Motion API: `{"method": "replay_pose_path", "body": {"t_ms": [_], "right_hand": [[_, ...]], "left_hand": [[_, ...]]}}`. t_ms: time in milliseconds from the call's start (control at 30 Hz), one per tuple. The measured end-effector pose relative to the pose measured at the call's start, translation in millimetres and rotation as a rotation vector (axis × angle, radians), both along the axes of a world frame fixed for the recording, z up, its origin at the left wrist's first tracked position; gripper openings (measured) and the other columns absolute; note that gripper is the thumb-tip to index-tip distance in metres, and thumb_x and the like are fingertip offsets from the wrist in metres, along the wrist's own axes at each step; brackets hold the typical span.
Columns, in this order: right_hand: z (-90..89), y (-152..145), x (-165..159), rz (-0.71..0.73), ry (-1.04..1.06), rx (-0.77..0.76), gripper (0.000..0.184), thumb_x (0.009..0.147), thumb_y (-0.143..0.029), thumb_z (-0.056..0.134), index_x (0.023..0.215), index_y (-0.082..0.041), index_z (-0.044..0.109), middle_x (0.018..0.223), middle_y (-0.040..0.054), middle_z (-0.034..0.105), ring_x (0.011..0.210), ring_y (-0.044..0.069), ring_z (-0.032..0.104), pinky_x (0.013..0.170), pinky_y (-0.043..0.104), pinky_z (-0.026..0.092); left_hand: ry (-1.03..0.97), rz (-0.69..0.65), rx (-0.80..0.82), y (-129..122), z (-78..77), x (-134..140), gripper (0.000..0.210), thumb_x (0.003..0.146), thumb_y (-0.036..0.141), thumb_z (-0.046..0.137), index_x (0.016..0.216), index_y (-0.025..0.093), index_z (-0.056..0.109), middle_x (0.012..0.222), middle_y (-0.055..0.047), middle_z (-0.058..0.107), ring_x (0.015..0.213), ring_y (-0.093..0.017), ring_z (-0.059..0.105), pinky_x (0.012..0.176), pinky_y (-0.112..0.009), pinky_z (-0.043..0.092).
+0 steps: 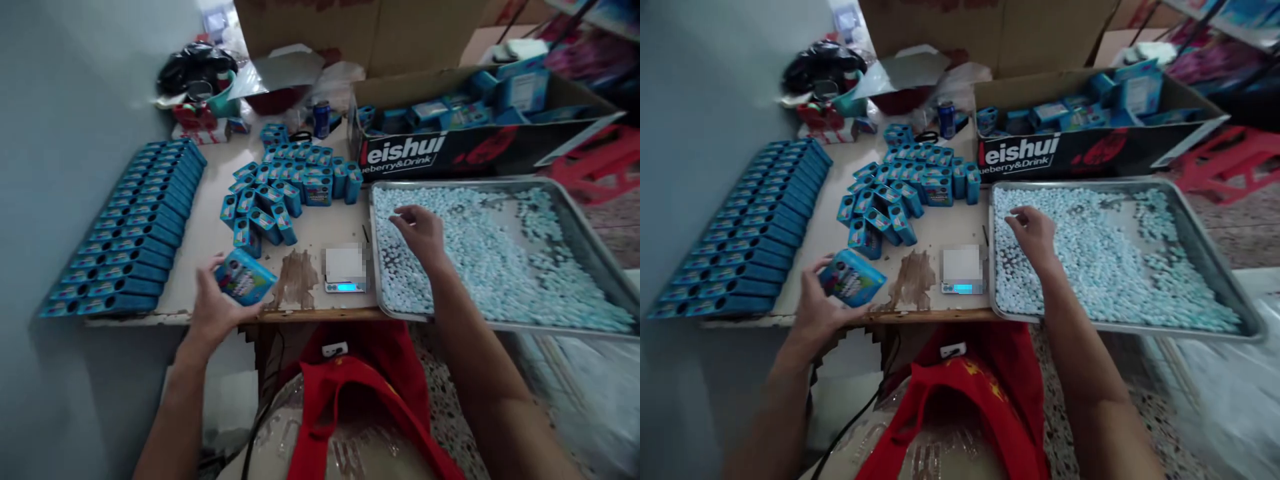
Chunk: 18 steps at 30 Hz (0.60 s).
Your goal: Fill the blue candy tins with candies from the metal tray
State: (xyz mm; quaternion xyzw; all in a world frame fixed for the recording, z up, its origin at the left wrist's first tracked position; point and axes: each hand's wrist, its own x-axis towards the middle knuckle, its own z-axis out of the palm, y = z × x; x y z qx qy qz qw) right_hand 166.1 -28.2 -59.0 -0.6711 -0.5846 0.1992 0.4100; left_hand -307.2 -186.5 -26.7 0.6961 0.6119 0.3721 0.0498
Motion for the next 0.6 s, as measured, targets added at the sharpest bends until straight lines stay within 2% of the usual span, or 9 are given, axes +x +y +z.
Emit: {"method": "replay_pose_path", "body": {"t_ms": [67, 133, 233, 333, 433, 500, 600], "right_hand": [[-1.9, 2.1, 1.3, 0.03, -0.095, -0.027, 0.021, 0.094, -0.039, 0.078, 0.104, -0.022, 0.083, 0.1, 0.0127, 0.084, 0.097, 0.032, 0.078, 0.099, 0.048, 0.061], [-2.2, -3.1, 4.5, 0.088, -0.244, -0.062, 0.026, 0.099, -0.036, 0.074, 0.115, -0.019, 0.085, 0.112, 0.0177, 0.084, 0.108, 0.037, 0.078, 0.105, 0.052, 0.06], [-3.4, -21.6, 17.7, 0.195, -0.518, -0.108, 0.035, 0.105, -0.035, 0.07, 0.132, -0.018, 0.084, 0.135, 0.0224, 0.08, 0.131, 0.044, 0.072, 0.117, 0.06, 0.056], [-6.4, -43.3, 34.1, 0.288, -0.671, -0.156, 0.044, 0.11, -0.035, 0.065, 0.149, -0.019, 0.077, 0.157, 0.0217, 0.072, 0.148, 0.048, 0.063, 0.121, 0.065, 0.055], [-8.9, -53.0, 39.8, 0.384, -0.722, -0.145, 0.052, 0.114, -0.04, 0.059, 0.163, -0.022, 0.067, 0.172, 0.0195, 0.063, 0.162, 0.046, 0.053, 0.126, 0.066, 0.052], [-9.7, -48.3, 35.7, 0.448, -0.747, -0.119, 0.059, 0.116, -0.044, 0.055, 0.17, -0.02, 0.059, 0.179, 0.0202, 0.056, 0.169, 0.045, 0.046, 0.131, 0.065, 0.048], [-9.6, -30.7, 25.6, 0.516, -0.807, -0.141, 0.069, 0.118, -0.046, 0.054, 0.179, -0.016, 0.046, 0.188, 0.0223, 0.042, 0.176, 0.044, 0.035, 0.138, 0.065, 0.039]], "left_hand": [[0.021, -0.205, 0.049, 14.3, -2.4, 59.1, 0.126, 0.056, 0.033, 0.113, 0.158, 0.037, 0.039, 0.16, -0.014, 0.056, 0.145, -0.047, 0.065, 0.121, -0.067, 0.062], [0.089, -0.324, 0.11, 42.6, -9.2, 115.1, 0.127, 0.057, 0.026, 0.115, 0.158, 0.03, 0.038, 0.157, -0.018, 0.058, 0.144, -0.046, 0.065, 0.122, -0.064, 0.06], [0.221, -0.469, 0.126, 86.9, -23.0, 168.1, 0.122, 0.063, 0.014, 0.113, 0.159, 0.024, 0.038, 0.16, -0.023, 0.056, 0.145, -0.047, 0.064, 0.125, -0.064, 0.056], [0.331, -0.583, 0.094, 110.5, -37.2, 181.2, 0.093, 0.08, 0.006, 0.1, 0.154, 0.023, 0.046, 0.159, -0.022, 0.059, 0.145, -0.045, 0.065, 0.124, -0.064, 0.056], [0.327, -0.645, 0.111, 113.5, -47.4, 175.4, 0.062, 0.099, 0.004, 0.079, 0.15, 0.024, 0.051, 0.153, -0.02, 0.064, 0.141, -0.04, 0.069, 0.122, -0.061, 0.059], [0.272, -0.674, 0.132, 110.6, -48.8, 170.9, 0.062, 0.104, 0.007, 0.074, 0.157, 0.025, 0.048, 0.157, -0.021, 0.061, 0.147, -0.039, 0.066, 0.124, -0.061, 0.059], [0.19, -0.678, 0.132, 106.9, -43.0, 164.1, 0.081, 0.103, 0.017, 0.084, 0.169, 0.027, 0.038, 0.166, -0.023, 0.054, 0.16, -0.041, 0.056, 0.133, -0.063, 0.053]]}}
